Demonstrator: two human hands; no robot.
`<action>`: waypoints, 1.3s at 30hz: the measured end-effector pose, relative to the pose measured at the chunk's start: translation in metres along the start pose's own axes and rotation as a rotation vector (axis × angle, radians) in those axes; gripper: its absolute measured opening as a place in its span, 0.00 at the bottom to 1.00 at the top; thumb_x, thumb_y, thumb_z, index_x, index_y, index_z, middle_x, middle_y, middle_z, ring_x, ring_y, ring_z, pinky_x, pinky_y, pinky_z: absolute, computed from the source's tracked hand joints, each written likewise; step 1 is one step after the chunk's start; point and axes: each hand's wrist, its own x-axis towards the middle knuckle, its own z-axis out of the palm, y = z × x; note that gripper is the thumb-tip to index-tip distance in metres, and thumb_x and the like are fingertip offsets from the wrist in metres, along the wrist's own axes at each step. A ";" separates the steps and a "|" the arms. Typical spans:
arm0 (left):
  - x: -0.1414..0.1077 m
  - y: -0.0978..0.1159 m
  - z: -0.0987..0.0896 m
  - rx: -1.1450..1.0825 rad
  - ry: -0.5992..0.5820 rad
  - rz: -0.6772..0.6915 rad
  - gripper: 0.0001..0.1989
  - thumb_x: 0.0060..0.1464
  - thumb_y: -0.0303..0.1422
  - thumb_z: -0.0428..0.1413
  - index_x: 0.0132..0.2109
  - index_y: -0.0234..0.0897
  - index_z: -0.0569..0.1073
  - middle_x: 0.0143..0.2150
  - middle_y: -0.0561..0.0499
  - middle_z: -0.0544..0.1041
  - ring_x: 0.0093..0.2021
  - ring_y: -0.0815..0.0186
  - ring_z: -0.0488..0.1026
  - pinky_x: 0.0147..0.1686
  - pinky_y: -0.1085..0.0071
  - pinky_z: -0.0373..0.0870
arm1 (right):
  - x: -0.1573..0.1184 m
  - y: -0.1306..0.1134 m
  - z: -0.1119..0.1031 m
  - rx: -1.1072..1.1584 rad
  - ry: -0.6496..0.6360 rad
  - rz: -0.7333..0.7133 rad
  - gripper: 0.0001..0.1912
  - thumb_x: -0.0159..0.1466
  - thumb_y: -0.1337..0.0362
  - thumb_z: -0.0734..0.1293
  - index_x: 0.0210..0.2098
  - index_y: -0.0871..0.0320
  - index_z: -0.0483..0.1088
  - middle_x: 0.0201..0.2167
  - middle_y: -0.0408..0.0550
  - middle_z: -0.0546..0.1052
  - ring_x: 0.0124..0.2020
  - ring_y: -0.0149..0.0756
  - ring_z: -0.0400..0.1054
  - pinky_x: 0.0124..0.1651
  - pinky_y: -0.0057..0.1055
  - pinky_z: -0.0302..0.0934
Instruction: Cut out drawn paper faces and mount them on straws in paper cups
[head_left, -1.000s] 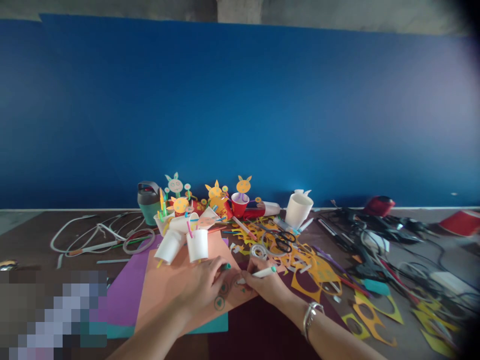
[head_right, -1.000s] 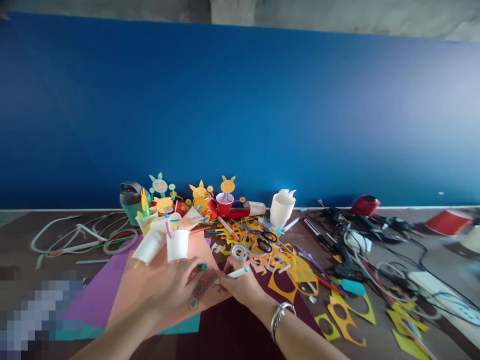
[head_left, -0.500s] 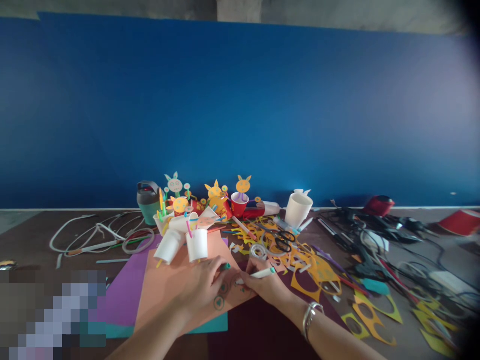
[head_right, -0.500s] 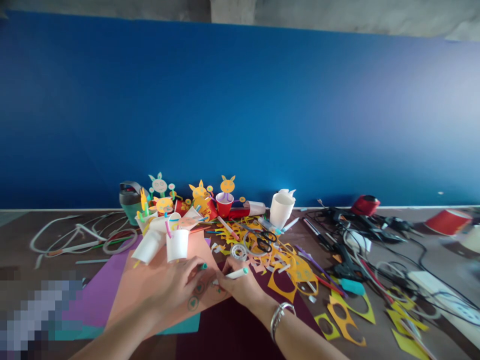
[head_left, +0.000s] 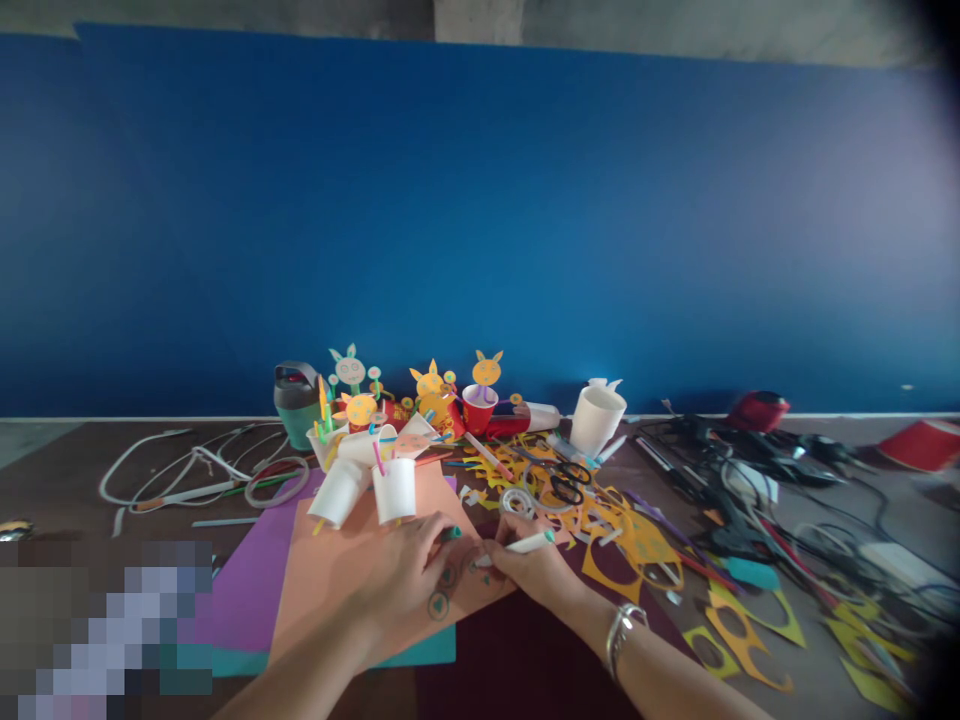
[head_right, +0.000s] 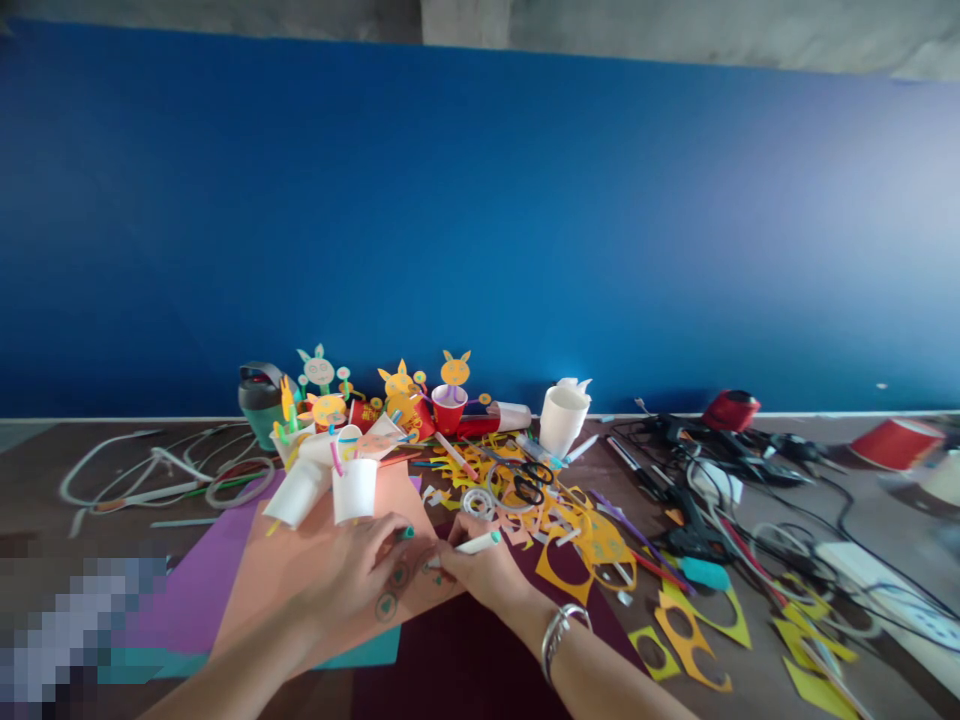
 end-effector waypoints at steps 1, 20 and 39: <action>0.000 0.000 0.000 -0.002 0.003 0.000 0.04 0.58 0.29 0.49 0.37 0.39 0.69 0.27 0.55 0.72 0.28 0.68 0.68 0.27 0.74 0.55 | 0.000 0.000 0.000 -0.012 0.004 -0.016 0.11 0.55 0.65 0.64 0.19 0.56 0.58 0.14 0.38 0.68 0.19 0.28 0.62 0.21 0.22 0.54; 0.000 0.006 -0.005 0.005 -0.005 -0.022 0.05 0.57 0.28 0.49 0.37 0.39 0.69 0.27 0.54 0.73 0.27 0.68 0.68 0.27 0.75 0.55 | 0.000 0.004 0.000 -0.066 0.000 -0.034 0.10 0.51 0.67 0.65 0.19 0.57 0.58 0.16 0.36 0.62 0.19 0.26 0.55 0.21 0.22 0.50; 0.001 0.005 -0.005 0.013 -0.026 -0.027 0.04 0.56 0.27 0.49 0.36 0.39 0.68 0.28 0.55 0.73 0.28 0.68 0.69 0.28 0.74 0.56 | 0.000 0.000 0.000 -0.007 -0.012 -0.009 0.12 0.55 0.63 0.65 0.20 0.56 0.58 0.15 0.38 0.67 0.18 0.28 0.63 0.20 0.23 0.53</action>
